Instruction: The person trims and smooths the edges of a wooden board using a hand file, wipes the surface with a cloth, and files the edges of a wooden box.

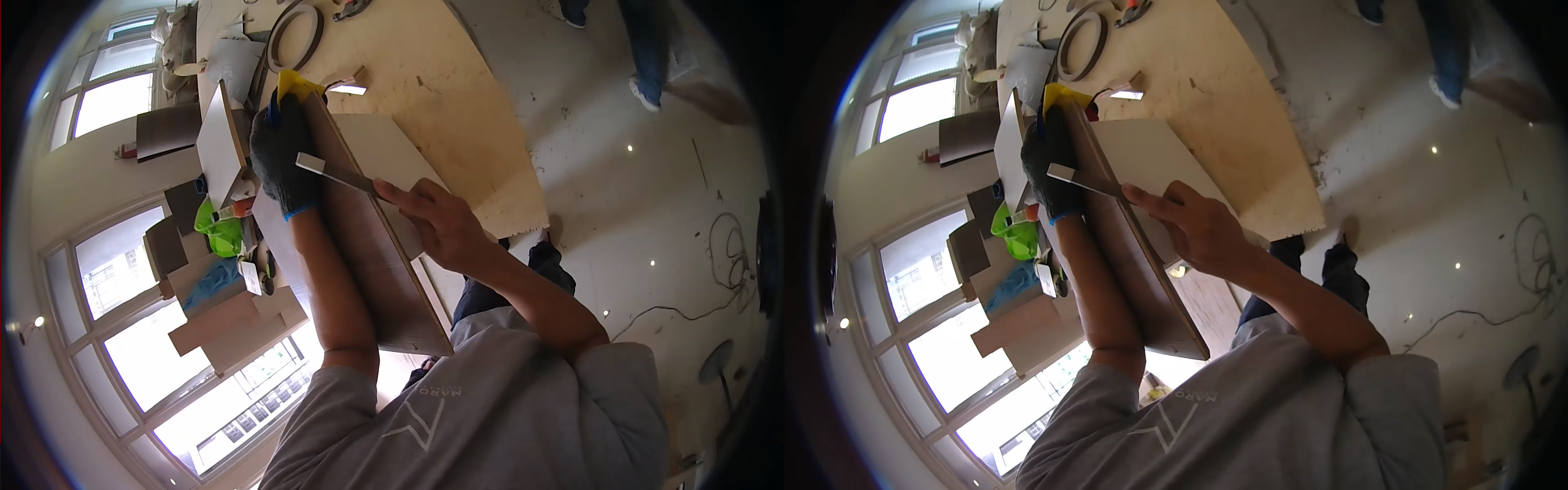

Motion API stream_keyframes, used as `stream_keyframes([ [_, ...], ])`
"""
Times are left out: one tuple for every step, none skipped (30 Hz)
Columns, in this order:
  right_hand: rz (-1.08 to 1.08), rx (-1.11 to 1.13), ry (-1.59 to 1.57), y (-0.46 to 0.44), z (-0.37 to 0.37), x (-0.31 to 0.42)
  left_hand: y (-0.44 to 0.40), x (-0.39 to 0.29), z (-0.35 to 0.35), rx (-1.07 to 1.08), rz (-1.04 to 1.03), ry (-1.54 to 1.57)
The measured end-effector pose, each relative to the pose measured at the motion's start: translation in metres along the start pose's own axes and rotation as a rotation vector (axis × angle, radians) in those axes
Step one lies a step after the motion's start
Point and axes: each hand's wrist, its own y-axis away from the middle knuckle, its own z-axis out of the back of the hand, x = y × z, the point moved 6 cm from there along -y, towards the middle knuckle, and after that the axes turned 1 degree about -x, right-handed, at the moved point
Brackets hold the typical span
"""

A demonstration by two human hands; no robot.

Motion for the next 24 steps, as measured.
stream_keyframes([
  [-0.010,-0.006,0.012,-0.003,0.000,-0.003,0.000,-0.003,0.000,0.012,-0.011,-0.014],
  [-0.002,0.070,0.074,0.020,-0.004,-0.005,0.000,-0.004,-0.001,0.021,-0.016,-0.027],
  [0.053,0.080,0.073,0.050,0.000,0.000,-0.001,-0.002,-0.002,0.031,-0.014,-0.048],
  [0.108,0.094,0.068,0.068,0.002,0.003,-0.001,0.000,-0.004,0.040,-0.013,-0.068],
  [0.092,0.091,0.051,0.063,0.001,0.002,0.001,0.000,-0.003,0.033,-0.009,-0.066],
  [0.073,0.086,0.037,0.058,0.001,0.003,0.002,0.000,-0.003,0.026,-0.003,-0.051],
  [0.046,0.085,0.021,0.056,0.001,0.004,0.005,0.000,-0.003,0.017,-0.003,-0.028],
  [0.096,0.036,0.003,0.029,0.000,0.003,0.004,0.003,-0.003,0.009,-0.011,-0.010],
  [0.093,0.028,0.011,-0.004,-0.003,-0.004,0.002,0.005,-0.004,-0.004,-0.026,0.014],
  [0.087,0.013,0.015,-0.023,-0.004,-0.006,0.003,0.006,-0.003,-0.009,-0.031,0.022],
  [0.087,0.017,0.036,-0.023,-0.003,-0.005,0.003,0.004,-0.002,-0.010,-0.039,0.038],
  [0.084,0.021,0.062,-0.020,-0.002,-0.004,0.003,0.003,-0.002,-0.011,-0.037,0.058],
  [0.082,0.033,0.089,-0.015,-0.001,-0.005,0.001,0.003,-0.002,-0.014,-0.030,0.081],
  [0.065,0.111,0.137,0.011,0.000,-0.005,0.002,0.003,-0.003,-0.020,-0.028,0.096],
  [0.142,0.066,0.092,0.036,0.004,-0.002,0.002,0.002,-0.002,-0.030,-0.024,0.113],
  [0.115,0.149,0.083,0.064,0.005,-0.002,0.002,0.002,-0.002,-0.035,-0.021,0.118],
  [0.079,0.158,0.024,0.070,0.004,0.004,0.002,0.003,-0.002,-0.038,-0.011,0.116],
  [0.041,0.162,-0.031,0.072,0.003,0.005,0.002,0.004,-0.003,-0.041,-0.001,0.115],
  [0.057,0.100,-0.031,0.063,0.000,0.000,0.003,0.003,-0.003,-0.043,0.006,0.119],
  [0.082,0.044,-0.028,0.032,-0.002,-0.001,0.004,0.006,-0.007,-0.025,-0.034,0.082],
  [0.070,0.024,-0.003,-0.001,-0.004,-0.005,0.005,0.016,-0.013,-0.015,-0.075,0.045],
  [0.076,-0.020,-0.004,-0.032,-0.007,-0.010,0.003,0.019,-0.015,-0.004,-0.122,0.003],
  [0.109,-0.058,-0.017,-0.054,-0.010,-0.015,-0.001,0.014,-0.010,-0.002,-0.093,0.010],
  [0.101,-0.044,0.017,-0.056,-0.011,-0.014,-0.003,0.011,-0.006,0.004,-0.067,0.019],
])
